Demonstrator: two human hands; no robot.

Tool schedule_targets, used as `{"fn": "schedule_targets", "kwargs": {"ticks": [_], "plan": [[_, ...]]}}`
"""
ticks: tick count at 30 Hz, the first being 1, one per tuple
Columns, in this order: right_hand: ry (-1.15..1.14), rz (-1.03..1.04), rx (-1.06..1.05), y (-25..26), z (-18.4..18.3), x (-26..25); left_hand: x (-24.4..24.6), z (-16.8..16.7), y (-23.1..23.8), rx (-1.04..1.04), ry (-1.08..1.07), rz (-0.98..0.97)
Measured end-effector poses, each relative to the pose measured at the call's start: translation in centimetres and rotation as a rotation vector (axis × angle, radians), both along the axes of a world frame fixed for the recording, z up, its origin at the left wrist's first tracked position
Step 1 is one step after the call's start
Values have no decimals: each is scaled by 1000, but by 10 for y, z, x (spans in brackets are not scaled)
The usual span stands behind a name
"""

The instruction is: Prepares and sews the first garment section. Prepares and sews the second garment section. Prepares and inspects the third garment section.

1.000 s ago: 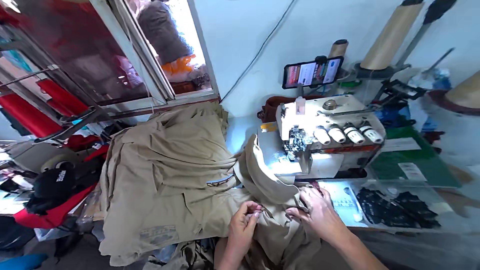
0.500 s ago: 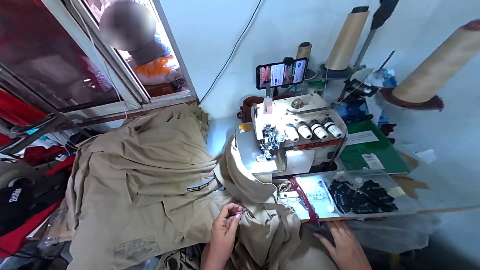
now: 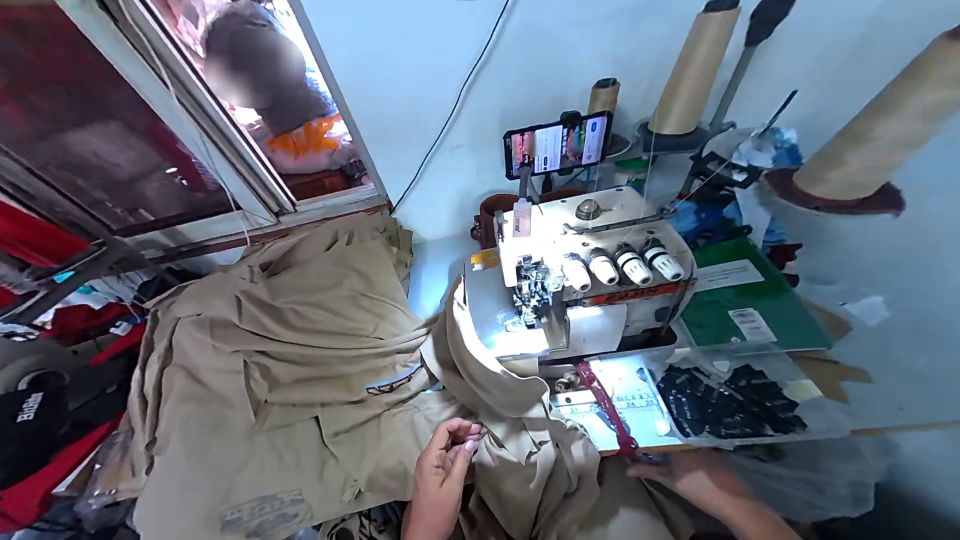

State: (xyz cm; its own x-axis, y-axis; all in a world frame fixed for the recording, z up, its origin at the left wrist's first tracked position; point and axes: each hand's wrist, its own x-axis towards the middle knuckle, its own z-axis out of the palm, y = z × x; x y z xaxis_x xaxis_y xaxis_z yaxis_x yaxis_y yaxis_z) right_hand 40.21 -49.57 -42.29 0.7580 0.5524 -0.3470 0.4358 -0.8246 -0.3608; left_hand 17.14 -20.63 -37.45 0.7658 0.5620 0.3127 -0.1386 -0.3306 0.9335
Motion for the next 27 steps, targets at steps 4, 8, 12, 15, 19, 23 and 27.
{"fn": "schedule_targets", "kwargs": {"ticks": [4,8,12,15,19,23,27], "plan": [[-93,-48,-113,-32,-4,14,-1,1,-1,21,7,5],[-40,81,104,-24,0,-1,-1,4,-2,20,21,-3],[184,90,56,-25,4,22,-3,7,-2,14,44,-7],[219,-64,52,-49,-7,50,-3,8,-3,-2,45,-3],[219,-134,136,-83,-33,70,-3,9,-5,-12,55,-4],[120,-338,76,-87,-30,59,-3,8,-5,9,42,-3],[246,-392,-217,-112,-41,69,-2,8,-4,15,24,-16]]}}
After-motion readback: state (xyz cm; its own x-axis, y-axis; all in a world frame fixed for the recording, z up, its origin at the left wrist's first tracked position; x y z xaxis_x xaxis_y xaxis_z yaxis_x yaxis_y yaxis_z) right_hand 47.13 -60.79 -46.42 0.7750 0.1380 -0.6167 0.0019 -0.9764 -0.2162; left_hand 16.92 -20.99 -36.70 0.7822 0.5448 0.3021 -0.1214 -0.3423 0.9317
